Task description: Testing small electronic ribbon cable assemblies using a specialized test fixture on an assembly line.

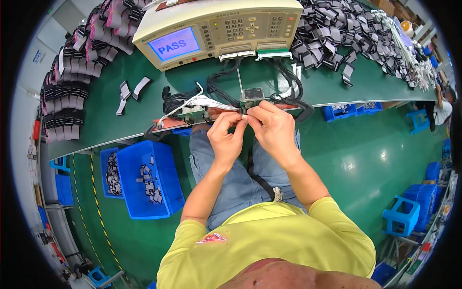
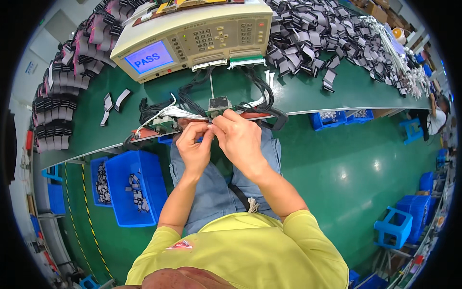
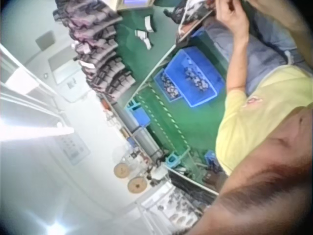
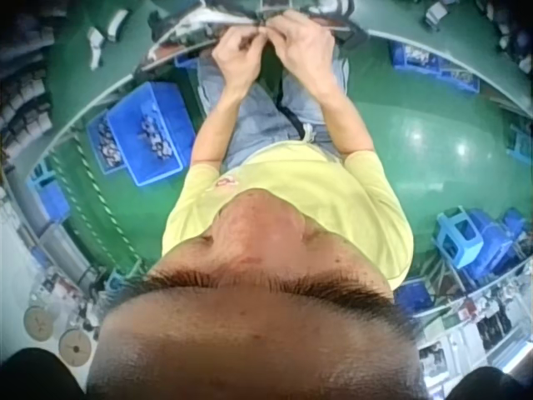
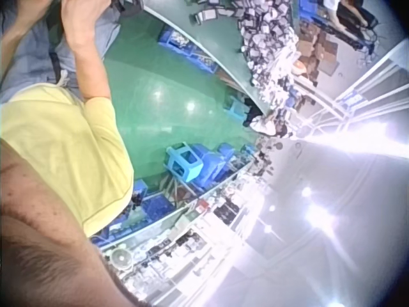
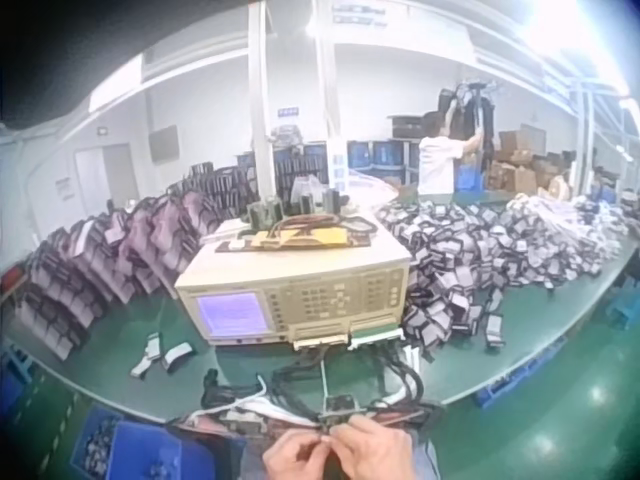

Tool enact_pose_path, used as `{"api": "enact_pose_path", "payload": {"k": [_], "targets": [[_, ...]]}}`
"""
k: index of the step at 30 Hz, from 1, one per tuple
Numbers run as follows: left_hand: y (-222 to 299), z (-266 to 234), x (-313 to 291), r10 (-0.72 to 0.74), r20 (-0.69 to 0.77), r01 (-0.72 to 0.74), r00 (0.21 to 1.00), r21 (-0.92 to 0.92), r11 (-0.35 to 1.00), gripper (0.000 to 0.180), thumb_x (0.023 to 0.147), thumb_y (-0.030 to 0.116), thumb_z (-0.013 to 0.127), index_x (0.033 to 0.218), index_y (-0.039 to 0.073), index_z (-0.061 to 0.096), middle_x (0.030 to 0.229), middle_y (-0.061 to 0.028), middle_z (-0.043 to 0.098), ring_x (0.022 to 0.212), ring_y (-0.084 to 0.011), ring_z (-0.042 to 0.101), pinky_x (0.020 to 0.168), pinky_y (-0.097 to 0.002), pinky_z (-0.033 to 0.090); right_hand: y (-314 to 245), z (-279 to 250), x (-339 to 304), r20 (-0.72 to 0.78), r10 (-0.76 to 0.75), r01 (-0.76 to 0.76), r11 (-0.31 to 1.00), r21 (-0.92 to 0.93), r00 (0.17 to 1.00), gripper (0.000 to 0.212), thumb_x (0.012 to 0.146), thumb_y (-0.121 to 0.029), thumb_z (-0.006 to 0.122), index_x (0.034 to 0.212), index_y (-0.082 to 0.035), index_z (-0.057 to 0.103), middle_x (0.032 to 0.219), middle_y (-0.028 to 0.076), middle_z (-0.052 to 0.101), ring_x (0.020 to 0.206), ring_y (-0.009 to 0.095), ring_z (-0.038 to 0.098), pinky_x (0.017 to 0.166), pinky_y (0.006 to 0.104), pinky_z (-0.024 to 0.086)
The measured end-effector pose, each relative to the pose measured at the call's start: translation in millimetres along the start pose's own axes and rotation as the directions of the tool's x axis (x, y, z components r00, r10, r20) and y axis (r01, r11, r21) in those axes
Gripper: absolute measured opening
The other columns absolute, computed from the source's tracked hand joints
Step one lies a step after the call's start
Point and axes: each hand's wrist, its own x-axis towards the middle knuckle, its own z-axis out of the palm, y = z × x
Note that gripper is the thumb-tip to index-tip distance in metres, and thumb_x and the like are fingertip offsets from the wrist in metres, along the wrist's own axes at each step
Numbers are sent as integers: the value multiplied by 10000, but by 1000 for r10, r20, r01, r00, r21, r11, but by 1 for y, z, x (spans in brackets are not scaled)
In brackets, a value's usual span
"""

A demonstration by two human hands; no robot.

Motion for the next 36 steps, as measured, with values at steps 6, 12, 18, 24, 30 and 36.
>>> {"api": "enact_pose_path", "payload": {"k": [6,12,18,24,30,36], "targets": [[0,-2,1,1,5,-1,1000,0,1000,119,882,-9,818,957,-27,727,890,-108,724,758,-184,710,699,-290,583,1,3,0,6,2,-2,1000,0,1000,109,884,-187,787,851,-115,713,789,56,598,648,332,652,550,441,499],[-1,0,7,-5,-13,5,1000,-8,1000,118,864,-31,807,939,-30,715,874,-116,721,753,-207,714,688,-303,578,-2,10,1,-44,28,-29,999,-27,999,108,863,-145,817,880,-80,733,791,64,641,649,310,654,563,407,500],[-3,4,7,31,-118,-14,993,140,990,119,861,-28,777,885,-10,662,840,-128,684,713,-246,688,651,-341,552,-5,26,0,-140,63,-66,998,-16,988,212,869,-191,816,844,-86,634,801,63,661,666,318,676,558,429,508],[22,-31,18,68,153,-79,986,68,995,108,854,2,776,900,8,679,861,-122,693,746,-292,695,672,-366,560,11,1,1,-111,-217,220,976,10,970,369,819,-198,886,1103,-71,690,1020,86,714,593,258,648,550,376,529],[-20,-169,139,273,-97,-171,957,572,803,130,892,87,775,1000,27,733,977,-155,743,905,-347,719,814,-415,570,2,-31,-17,-85,-123,132,985,109,989,355,863,-163,868,1145,-39,691,1141,88,720,513,119,539,475,272,464],[-109,-237,200,-259,119,-4,959,915,404,479,891,117,779,1337,30,630,1184,-245,721,1149,-461,653,994,-527,529,2,-31,-20,-74,-103,110,989,103,992,301,865,-92,845,1116,-25,694,1145,87,715,551,140,597,497,279,490]]}}
